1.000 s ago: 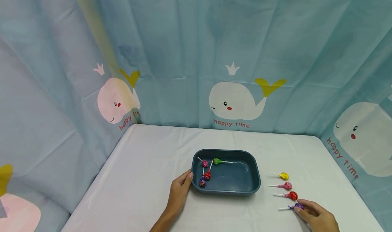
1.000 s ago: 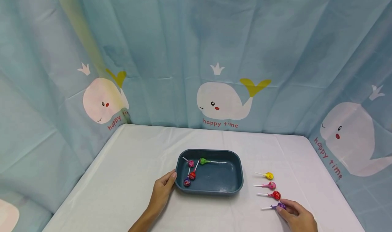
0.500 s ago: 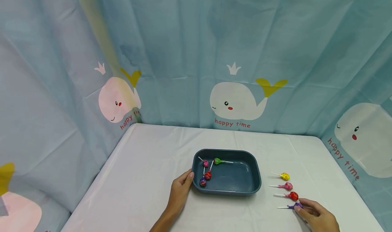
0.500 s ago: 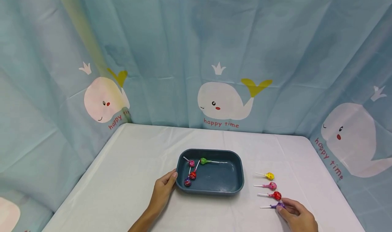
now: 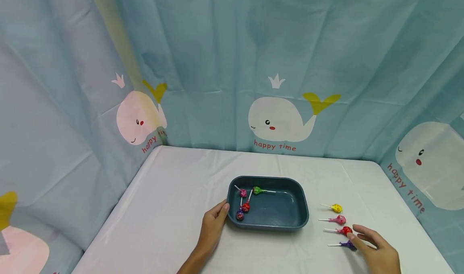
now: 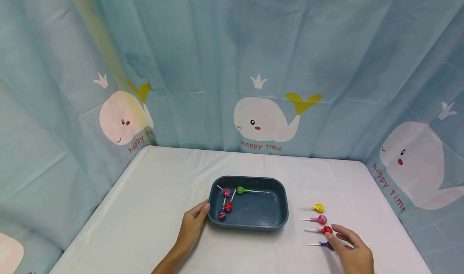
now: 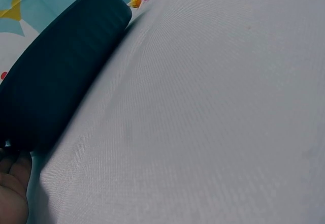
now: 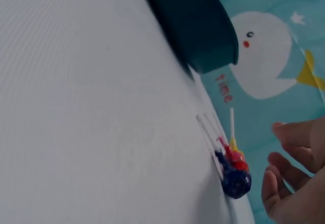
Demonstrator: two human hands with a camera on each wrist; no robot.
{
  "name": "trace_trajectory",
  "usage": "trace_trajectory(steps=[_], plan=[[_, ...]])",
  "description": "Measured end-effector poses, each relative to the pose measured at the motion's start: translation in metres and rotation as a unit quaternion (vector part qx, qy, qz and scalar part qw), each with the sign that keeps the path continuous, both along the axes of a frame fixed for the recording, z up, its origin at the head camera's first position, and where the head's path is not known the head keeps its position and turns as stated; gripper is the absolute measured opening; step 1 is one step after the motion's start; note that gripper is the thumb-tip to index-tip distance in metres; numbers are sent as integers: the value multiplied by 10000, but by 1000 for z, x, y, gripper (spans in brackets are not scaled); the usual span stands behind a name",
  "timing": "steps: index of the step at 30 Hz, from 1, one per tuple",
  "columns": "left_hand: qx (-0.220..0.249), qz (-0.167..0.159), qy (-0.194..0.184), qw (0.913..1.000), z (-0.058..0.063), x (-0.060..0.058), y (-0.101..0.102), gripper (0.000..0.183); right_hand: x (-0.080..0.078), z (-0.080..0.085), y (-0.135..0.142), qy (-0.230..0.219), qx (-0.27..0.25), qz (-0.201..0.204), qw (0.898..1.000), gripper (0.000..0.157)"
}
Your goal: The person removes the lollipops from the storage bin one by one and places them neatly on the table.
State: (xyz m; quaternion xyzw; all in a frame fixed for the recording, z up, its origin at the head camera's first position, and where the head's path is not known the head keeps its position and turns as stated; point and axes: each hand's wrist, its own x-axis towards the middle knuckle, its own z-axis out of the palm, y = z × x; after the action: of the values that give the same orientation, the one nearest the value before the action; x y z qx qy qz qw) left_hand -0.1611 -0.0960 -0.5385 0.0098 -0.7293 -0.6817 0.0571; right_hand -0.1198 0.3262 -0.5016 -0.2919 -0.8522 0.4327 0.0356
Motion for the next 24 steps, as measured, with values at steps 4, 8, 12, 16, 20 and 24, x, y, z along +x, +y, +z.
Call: trace_trajectory(steps=[4,8,12,16,20,24], plan=[[-17,30,-2,10000,0,0,0,51,-1,10,-6,133,-363,116,9992,69],[7,4,6,10000,0,0,0,50,-3,16,-19,317,-662,216,9971,66],[29,-6,22,10000,1,0,1,48,-5,21,-34,587,-847,301,9942,62],[-3,30,-7,10000,2,0,1,49,-6,25,-46,846,-1146,506,9885,64],[-80,59,-39,9999,3,0,1,49,-7,28,-57,1191,-1293,888,9804,59],[-141,98,-55,9998,4,1,2,48,-10,28,-67,1483,-1445,1193,9710,54]])
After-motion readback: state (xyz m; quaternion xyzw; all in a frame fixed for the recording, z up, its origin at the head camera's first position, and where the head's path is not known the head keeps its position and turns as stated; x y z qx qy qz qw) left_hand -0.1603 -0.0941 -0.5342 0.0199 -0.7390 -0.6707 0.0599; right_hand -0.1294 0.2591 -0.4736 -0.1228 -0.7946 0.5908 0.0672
